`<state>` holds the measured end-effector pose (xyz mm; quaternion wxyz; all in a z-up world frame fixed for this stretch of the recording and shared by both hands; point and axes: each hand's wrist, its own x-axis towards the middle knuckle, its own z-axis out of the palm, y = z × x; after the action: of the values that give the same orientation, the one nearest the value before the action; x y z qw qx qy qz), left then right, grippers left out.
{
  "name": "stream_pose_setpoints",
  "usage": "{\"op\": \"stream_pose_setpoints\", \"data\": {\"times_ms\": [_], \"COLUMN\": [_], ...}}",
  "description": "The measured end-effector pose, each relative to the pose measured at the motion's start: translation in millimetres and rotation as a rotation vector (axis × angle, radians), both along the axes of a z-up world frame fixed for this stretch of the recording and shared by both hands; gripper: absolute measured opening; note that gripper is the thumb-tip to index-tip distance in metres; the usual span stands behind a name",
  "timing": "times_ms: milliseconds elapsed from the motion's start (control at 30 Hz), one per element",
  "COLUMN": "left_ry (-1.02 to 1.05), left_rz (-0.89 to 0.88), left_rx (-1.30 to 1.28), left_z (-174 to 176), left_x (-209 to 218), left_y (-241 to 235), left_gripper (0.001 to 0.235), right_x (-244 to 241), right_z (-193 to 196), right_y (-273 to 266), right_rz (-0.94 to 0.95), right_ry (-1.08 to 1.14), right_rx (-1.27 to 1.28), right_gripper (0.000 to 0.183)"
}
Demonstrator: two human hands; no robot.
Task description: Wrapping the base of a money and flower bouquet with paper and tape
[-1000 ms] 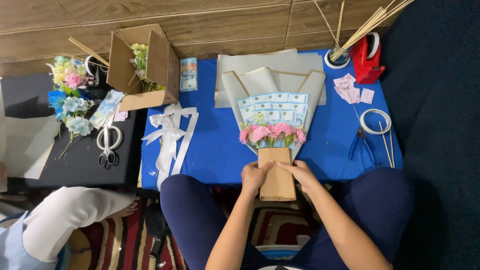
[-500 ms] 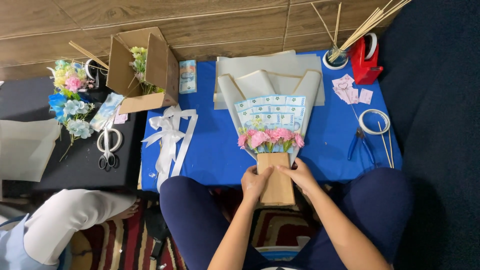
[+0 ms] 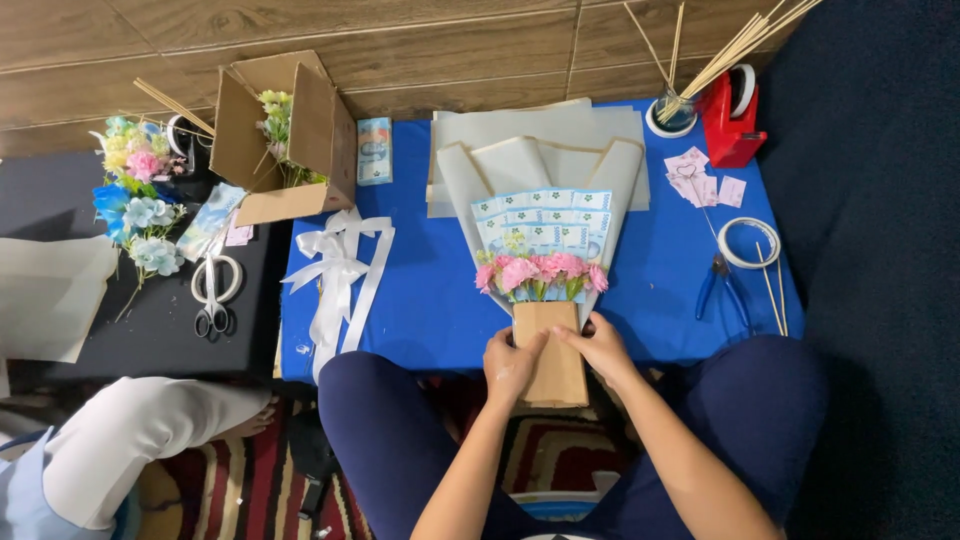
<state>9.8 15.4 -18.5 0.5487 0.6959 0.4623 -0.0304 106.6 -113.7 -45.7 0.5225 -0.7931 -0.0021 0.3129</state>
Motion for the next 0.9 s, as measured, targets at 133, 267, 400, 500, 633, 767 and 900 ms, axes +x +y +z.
{"op": "stream_pose_setpoints", "data": {"times_ms": [133, 267, 400, 500, 633, 767, 900], "left_ry": [0.007, -0.031, -0.143, -0.319, -0.328, -0.344, -0.189], "left_rz": [-0.039, -0.007, 0.177, 0.195, -0.107, -0.276, -0.500], "left_rx": [0.048, 0.174, 0.412, 0.645, 0.734, 0.941, 0.978], "left_z": [-2.2, -46.7, -34.0, -31.7, -17.2, -58.5, -93.4], "left_x": [-3.3, -2.4, 22.8, 67.9, 138.2, 224.2, 302.0], "left_y": [0.5, 6.6, 23.9, 59.9, 105.2, 150.4, 182.7], "left_gripper": [0.081, 0.089, 0.080, 0.066, 0.053, 0.051, 0.053], "right_x": [7.6, 9.6, 3.6, -11.3, -42.8, -48.5, -43.0], "right_z": [-18.3, -22.6, -28.2, -40.9, -18.1, 7.5, -29.0], "right_y": [-1.3, -6.1, -8.6, -18.1, -22.1, -11.2, -15.5], "right_rz": [0.030, 0.008, 0.001, 0.003, -0.058, -0.234, -0.255], "right_ry": [-0.029, -0.031, -0.014, -0.028, 0.198, 0.423, 0.522], "right_rx": [-0.110, -0.133, -0.115, -0.189, -0.243, -0.026, -0.002], "right_gripper": [0.097, 0.110, 0.100, 0.101, 0.105, 0.093, 0.096]}}
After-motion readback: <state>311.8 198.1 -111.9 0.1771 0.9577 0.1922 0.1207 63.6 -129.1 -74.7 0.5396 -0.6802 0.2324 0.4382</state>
